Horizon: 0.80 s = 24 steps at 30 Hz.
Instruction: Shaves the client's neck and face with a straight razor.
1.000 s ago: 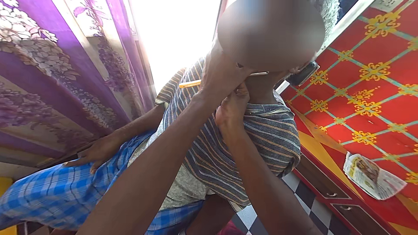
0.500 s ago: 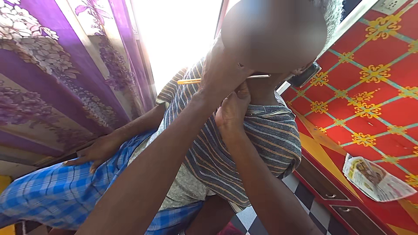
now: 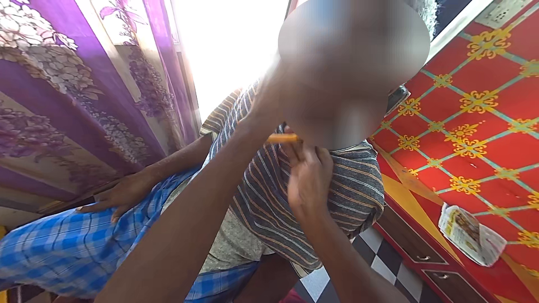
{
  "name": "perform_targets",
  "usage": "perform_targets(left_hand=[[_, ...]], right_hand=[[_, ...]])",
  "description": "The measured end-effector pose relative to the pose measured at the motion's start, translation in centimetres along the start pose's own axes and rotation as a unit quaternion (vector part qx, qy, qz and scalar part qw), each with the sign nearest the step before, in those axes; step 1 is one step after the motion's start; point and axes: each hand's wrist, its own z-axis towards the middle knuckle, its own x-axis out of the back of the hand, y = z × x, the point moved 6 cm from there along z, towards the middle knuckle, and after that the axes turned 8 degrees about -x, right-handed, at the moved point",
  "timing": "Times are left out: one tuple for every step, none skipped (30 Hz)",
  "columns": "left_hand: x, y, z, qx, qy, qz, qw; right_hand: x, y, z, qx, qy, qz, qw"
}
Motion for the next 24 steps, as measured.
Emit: perform_targets(left_hand=[[1.1, -0.5, -0.4, 0.012, 0.028, -0.028, 0.999], [2.4, -1.2, -1.1, 0.022, 0.075, -0.056, 0.995], [3.8, -2.0, -2.0, 0.035, 0.14, -0.087, 0.986], [4.9, -3.1, -3.1, 0.048, 0.218, -0.137, 0.965], [5.6, -4.3, -4.4, 0.069, 0.288, -0.21, 0.932], [5.6, -5.1, -5.7, 0.09, 0.332, -0.285, 0.895], [4.7, -5.5, -6.7, 0.108, 0.345, -0.364, 0.858], [3.1, -5.3, -7.4, 0.122, 0.33, -0.439, 0.827], [1.2, -4.7, -7.9, 0.13, 0.308, -0.5, 0.799], [-0.8, -3.9, -8.1, 0.131, 0.285, -0.544, 0.778], [-2.8, -3.0, -8.0, 0.124, 0.265, -0.578, 0.762], [-4.5, -2.0, -7.7, 0.108, 0.247, -0.608, 0.747], [-5.9, -1.2, -7.2, 0.095, 0.234, -0.634, 0.731], [-7.2, -0.5, -6.7, 0.087, 0.225, -0.655, 0.716], [-8.3, -0.1, -6.2, 0.086, 0.22, -0.673, 0.701], [-9.3, 0.2, -5.8, 0.093, 0.219, -0.684, 0.69], [-10.2, 0.3, -5.6, 0.107, 0.222, -0.688, 0.683], [-10.9, 0.3, -5.5, 0.123, 0.228, -0.688, 0.678], [-11.5, 0.3, -5.4, 0.135, 0.231, -0.683, 0.68], [-11.9, 0.3, -5.5, 0.146, 0.229, -0.677, 0.684], [-12.2, 0.4, -5.7, 0.154, 0.224, -0.67, 0.691], [-12.4, 0.5, -5.9, 0.159, 0.216, -0.661, 0.7], [-12.6, 0.7, -6.1, 0.167, 0.209, -0.652, 0.71], [-12.7, 0.9, -6.2, 0.177, 0.203, -0.64, 0.72]], right_hand=[[1.5, -0.9, -1.5, 0.019, -0.037, -0.045, 0.998], [3.3, -1.9, -2.9, 0.043, -0.068, -0.099, 0.992], [5.4, -2.9, -4.0, 0.072, -0.094, -0.168, 0.979], [7.6, -4.1, -4.9, 0.098, -0.114, -0.243, 0.958], [9.9, -5.2, -5.6, 0.11, -0.125, -0.318, 0.933], [12.2, -6.3, -6.2, 0.11, -0.125, -0.392, 0.905], [14.4, -7.3, -6.5, 0.101, -0.108, -0.466, 0.872], [16.4, -8.2, -6.5, 0.084, -0.08, -0.533, 0.838], [18.2, -8.9, -6.5, 0.063, -0.053, -0.577, 0.813], [19.5, -9.7, -6.5, 0.048, -0.031, -0.588, 0.807], [20.2, -10.5, -6.5, 0.043, -0.015, -0.576, 0.816], [20.5, -11.0, -6.4, 0.043, -0.007, -0.551, 0.833], [20.6, -11.4, -6.4, 0.049, -0.006, -0.524, 0.85], [20.7, -11.6, -6.4, 0.056, -0.007, -0.506, 0.861], [20.7, -11.6, -6.5, 0.061, -0.011, -0.496, 0.866], [20.8, -11.6, -6.5, 0.063, -0.017, -0.488, 0.87], [21.0, -11.5, -6.6, 0.061, -0.028, -0.479, 0.875], [21.3, -11.3, -6.6, 0.054, -0.043, -0.465, 0.883], [21.7, -11.2, -6.5, 0.037, -0.056, -0.436, 0.897], [22.2, -11.1, -6.5, 0.011, -0.06, -0.396, 0.916], [22.8, -11.0, -6.4, -0.017, -0.059, -0.354, 0.933], [23.2, -10.9, -6.4, -0.045, -0.052, -0.319, 0.945], [23.6, -10.8, -6.2, -0.067, -0.044, -0.293, 0.953], [23.9, -10.8, -6.1, -0.08, -0.037, -0.275, 0.957]])
